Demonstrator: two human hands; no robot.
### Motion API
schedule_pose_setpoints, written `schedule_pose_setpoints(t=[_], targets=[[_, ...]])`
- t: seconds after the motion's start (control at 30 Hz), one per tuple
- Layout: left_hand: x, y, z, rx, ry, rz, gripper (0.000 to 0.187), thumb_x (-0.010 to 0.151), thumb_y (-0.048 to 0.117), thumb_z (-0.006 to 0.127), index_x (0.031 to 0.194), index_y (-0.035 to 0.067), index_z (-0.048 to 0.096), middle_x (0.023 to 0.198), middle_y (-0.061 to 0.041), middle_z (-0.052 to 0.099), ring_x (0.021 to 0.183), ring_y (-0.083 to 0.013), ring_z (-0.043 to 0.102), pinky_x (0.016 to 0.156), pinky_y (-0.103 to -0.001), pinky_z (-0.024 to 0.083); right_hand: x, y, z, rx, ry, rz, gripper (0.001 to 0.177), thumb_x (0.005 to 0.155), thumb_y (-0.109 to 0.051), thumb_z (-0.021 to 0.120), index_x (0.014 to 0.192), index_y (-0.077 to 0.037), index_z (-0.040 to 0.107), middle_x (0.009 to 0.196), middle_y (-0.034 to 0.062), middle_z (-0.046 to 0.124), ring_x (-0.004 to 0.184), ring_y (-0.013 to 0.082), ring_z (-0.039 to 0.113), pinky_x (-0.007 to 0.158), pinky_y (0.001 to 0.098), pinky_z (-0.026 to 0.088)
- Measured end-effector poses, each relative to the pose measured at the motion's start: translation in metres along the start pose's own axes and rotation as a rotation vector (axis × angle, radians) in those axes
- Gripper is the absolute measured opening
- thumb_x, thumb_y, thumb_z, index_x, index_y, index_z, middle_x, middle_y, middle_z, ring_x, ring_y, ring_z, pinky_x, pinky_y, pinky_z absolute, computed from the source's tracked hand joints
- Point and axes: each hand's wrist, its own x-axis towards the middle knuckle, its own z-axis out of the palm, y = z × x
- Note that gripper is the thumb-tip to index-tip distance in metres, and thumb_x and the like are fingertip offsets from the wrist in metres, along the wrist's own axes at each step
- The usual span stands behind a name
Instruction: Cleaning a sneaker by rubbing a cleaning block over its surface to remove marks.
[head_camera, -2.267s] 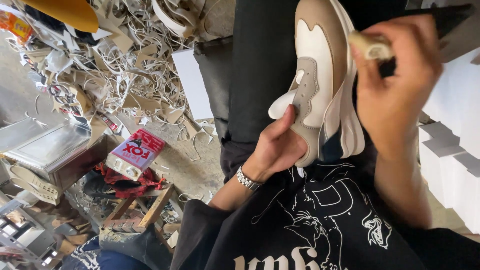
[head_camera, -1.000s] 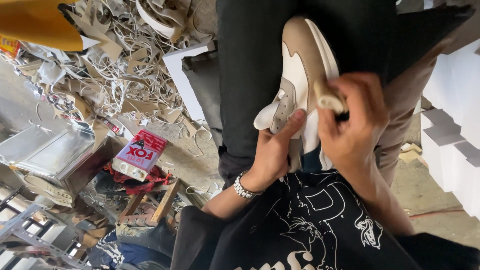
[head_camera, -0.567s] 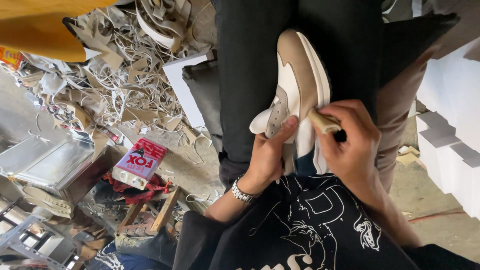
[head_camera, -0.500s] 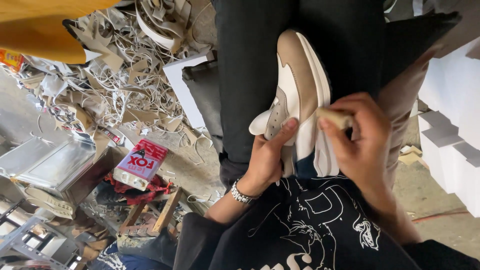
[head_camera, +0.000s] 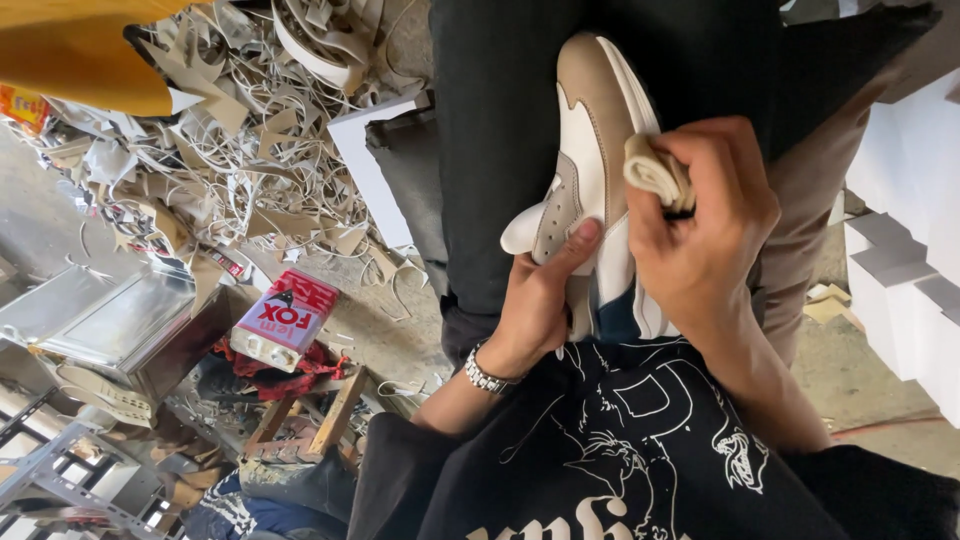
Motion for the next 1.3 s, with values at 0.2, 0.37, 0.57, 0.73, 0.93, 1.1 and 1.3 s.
schedule_pose_setpoints(t=[0.2, 0.37, 0.57, 0.73, 0.93, 1.1, 1.3], targets=[[-0.002, 0.002, 0.015, 0.014, 0.039, 0.187, 0.033, 0.086, 0.017, 0.086, 0.101, -0.002, 0.063, 0.084, -0.014, 0.073, 0.083, -0.0268, 0.075, 0.065, -0.041, 0.062, -0.017, 0.014, 0.004, -0.062, 0.048, -0.006, 0.007, 0.097, 0.004, 0.076, 0.094, 0.001, 0.070, 0.086, 0.0093, 0.061, 0.073, 0.0321, 0.065, 0.072, 0.0354, 0.055], [0.000, -0.013, -0.001, -0.025, -0.135, 0.134, 0.042, 0.095, 0.014, 0.070, 0.133, -0.002, 0.063, 0.133, -0.017, 0.067, 0.126, -0.0289, 0.063, 0.110, -0.039, 0.054, -0.021, 0.009, -0.012, -0.063, -0.142, -0.070, 0.010, 0.105, 0.005, 0.069, 0.100, 0.010, 0.062, 0.096, 0.0216, 0.061, 0.083, 0.0350, 0.059, 0.071, 0.0427, 0.046], [0.007, -0.041, -0.057, -0.253, -0.476, 0.003, 0.040, 0.103, 0.010, 0.063, 0.136, -0.010, 0.057, 0.126, -0.021, 0.069, 0.121, -0.0334, 0.064, 0.108, -0.044, 0.051, -0.057, 0.034, -0.046, 0.244, -0.251, 0.398, 0.016, 0.099, -0.007, 0.074, 0.104, 0.004, 0.063, 0.099, 0.0145, 0.063, 0.076, 0.0165, 0.054, 0.063, 0.0248, 0.040], [-0.014, -0.030, -0.037, -0.331, -0.621, -0.052, 0.086, 0.101, 0.057, 0.041, 0.165, 0.001, 0.025, 0.162, -0.017, 0.039, 0.153, -0.0295, 0.037, 0.134, -0.047, 0.024, -0.006, 0.003, -0.038, 0.159, -0.193, 0.086, 0.019, 0.111, -0.004, 0.069, 0.112, 0.014, 0.060, 0.113, 0.0278, 0.058, 0.103, 0.0358, 0.059, 0.091, 0.0409, 0.046], [-0.003, -0.054, -0.053, -0.470, -0.855, -0.055, 0.093, 0.108, 0.075, 0.014, 0.151, -0.001, 0.047, 0.139, -0.012, 0.059, 0.134, -0.0224, 0.053, 0.122, -0.036, 0.036, -0.060, 0.025, -0.032, -0.103, -0.344, -0.159, 0.013, 0.094, -0.004, 0.074, 0.103, 0.005, 0.071, 0.102, 0.0181, 0.066, 0.094, 0.0315, 0.059, 0.082, 0.0418, 0.048], [-0.002, -0.048, -0.049, -0.323, -0.731, -0.125, 0.104, 0.097, 0.078, 0.019, 0.169, 0.002, 0.023, 0.165, -0.012, 0.039, 0.149, -0.0239, 0.042, 0.131, -0.041, 0.031, -0.013, 0.038, -0.025, -0.170, -0.147, -0.184, 0.014, 0.098, 0.011, 0.071, 0.111, 0.011, 0.075, 0.112, 0.0259, 0.063, 0.105, 0.0426, 0.059, 0.088, 0.0520, 0.048], [0.006, -0.048, -0.078, -0.386, -0.890, -0.092, 0.106, 0.102, 0.080, 0.011, 0.164, -0.004, 0.033, 0.161, -0.015, 0.048, 0.152, -0.0271, 0.044, 0.135, -0.041, 0.029, -0.007, 0.033, -0.047, 0.098, -0.050, -0.028, 0.033, 0.124, -0.013, 0.060, 0.123, 0.019, 0.053, 0.122, 0.0302, 0.050, 0.111, 0.0384, 0.049, 0.097, 0.0452, 0.040]])
